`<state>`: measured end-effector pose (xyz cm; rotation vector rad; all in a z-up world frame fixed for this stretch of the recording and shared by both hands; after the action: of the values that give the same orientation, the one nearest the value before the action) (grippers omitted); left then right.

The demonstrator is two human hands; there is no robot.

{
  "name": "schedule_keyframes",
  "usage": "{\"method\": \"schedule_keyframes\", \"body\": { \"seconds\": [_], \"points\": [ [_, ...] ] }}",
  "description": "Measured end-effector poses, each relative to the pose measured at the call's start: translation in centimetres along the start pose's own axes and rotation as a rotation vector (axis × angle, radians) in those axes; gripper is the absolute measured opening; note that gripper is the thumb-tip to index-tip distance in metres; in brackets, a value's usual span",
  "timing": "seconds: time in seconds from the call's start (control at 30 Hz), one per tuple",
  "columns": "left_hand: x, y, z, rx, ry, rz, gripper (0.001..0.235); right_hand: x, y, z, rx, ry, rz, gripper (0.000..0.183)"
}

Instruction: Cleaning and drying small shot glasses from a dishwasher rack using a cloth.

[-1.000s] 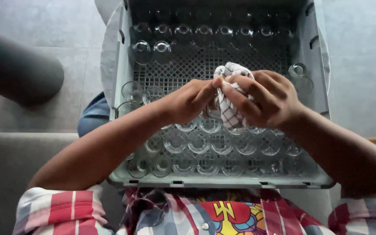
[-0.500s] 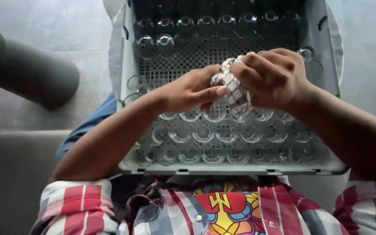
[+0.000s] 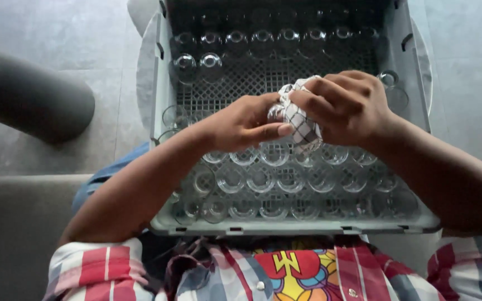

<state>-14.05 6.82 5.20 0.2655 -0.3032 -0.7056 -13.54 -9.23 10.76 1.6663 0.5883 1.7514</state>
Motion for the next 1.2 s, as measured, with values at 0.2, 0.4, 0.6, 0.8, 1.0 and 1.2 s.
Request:
{"method": "schedule_keyframes", "body": {
  "seconds": [0.2,0.4,0.6,0.8,1.0,1.2],
  "points": [
    [-0.1,0.1,-0.7,0.083,-0.053,0.034,0.042,-0.4,-0.1,0.2,0.0,-0.004,0.005,0.016],
    [-0.2,0.3,-0.8,0.146,-0.03,0.058,0.044,0.5,0.2,0.1,-0.044,-0.065,-0.045,0.029],
    [0.1,1.2,-0.5,0.186,0.037,0.051,0.045,-0.4,-0.8,1.4,-0.073,-0.05,-0.068,0.03],
    [0.1,1.4,-0.3,0.213,0.123,0.063,0.054,-1.6,-1.8,2.8,-0.036,-0.084,-0.072,0.02],
    [0.3,1.9,-0.5,0.295,0.234,0.05,0.061,-2.0,-2.1,3.4,0.042,-0.06,-0.119,0.017],
    [0.4,1.9,-0.6,0.383,0.298,0.029,0.064,-2.5,-2.3,4.3,0.126,-0.213,-0.276,0.028]
  ]
}}
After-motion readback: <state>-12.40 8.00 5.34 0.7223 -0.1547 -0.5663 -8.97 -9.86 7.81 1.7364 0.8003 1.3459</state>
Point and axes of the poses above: each hand's wrist, its own x-axis towards the middle knuckle, its own y-axis out of the back of the hand, z = x × y, the point moved 5 cm from there along x, towards the middle knuckle, and after that the axes turned 6 degrees about x, right-handed, at the moved point
